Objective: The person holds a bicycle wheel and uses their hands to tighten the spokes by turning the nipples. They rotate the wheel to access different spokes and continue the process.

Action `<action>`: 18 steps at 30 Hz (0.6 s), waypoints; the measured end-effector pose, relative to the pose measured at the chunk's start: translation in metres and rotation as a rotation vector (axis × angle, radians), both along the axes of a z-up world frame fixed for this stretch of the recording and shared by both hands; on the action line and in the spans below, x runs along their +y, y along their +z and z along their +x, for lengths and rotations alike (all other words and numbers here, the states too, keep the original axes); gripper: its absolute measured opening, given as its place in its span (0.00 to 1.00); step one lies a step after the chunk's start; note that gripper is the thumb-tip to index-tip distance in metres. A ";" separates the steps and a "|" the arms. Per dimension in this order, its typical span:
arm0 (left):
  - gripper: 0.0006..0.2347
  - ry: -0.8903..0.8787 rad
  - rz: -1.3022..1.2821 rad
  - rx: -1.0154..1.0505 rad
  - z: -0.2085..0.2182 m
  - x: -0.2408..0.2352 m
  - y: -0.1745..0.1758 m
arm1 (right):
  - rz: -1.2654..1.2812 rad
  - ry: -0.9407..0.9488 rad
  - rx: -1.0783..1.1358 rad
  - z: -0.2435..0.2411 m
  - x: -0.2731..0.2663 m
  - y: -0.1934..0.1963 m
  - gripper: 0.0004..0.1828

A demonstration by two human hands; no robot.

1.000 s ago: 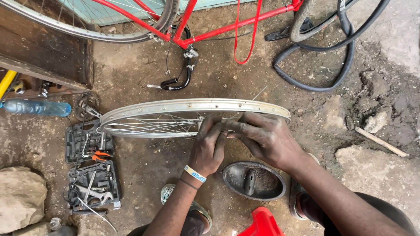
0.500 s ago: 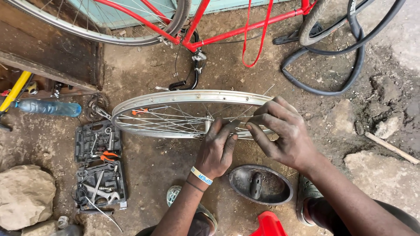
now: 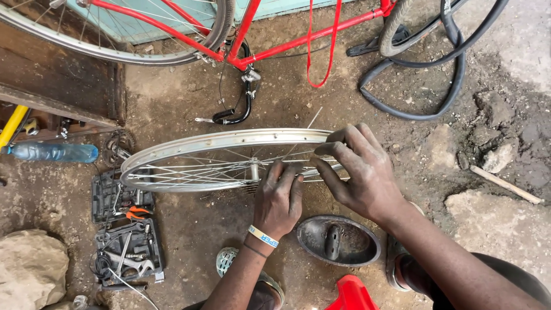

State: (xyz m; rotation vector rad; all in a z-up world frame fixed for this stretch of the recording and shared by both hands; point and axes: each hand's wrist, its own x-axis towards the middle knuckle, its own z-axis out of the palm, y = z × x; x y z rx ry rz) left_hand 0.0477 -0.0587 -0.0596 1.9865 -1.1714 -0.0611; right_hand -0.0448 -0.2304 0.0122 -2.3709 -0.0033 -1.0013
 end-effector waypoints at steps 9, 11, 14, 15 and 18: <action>0.15 0.016 -0.019 0.047 -0.006 -0.007 0.005 | 0.007 0.133 0.099 -0.004 0.001 0.006 0.10; 0.15 0.023 -0.019 0.041 -0.006 -0.008 0.007 | -0.013 0.152 0.098 -0.003 -0.001 0.002 0.10; 0.13 0.042 -0.022 0.040 -0.004 -0.008 0.001 | -0.021 0.181 0.105 -0.005 -0.004 -0.001 0.10; 0.12 0.057 -0.025 0.043 -0.002 -0.008 -0.003 | -0.010 0.194 0.114 -0.005 -0.005 -0.001 0.10; 0.13 0.075 0.000 0.051 -0.004 -0.010 -0.001 | -0.052 0.183 0.066 -0.001 -0.003 0.002 0.06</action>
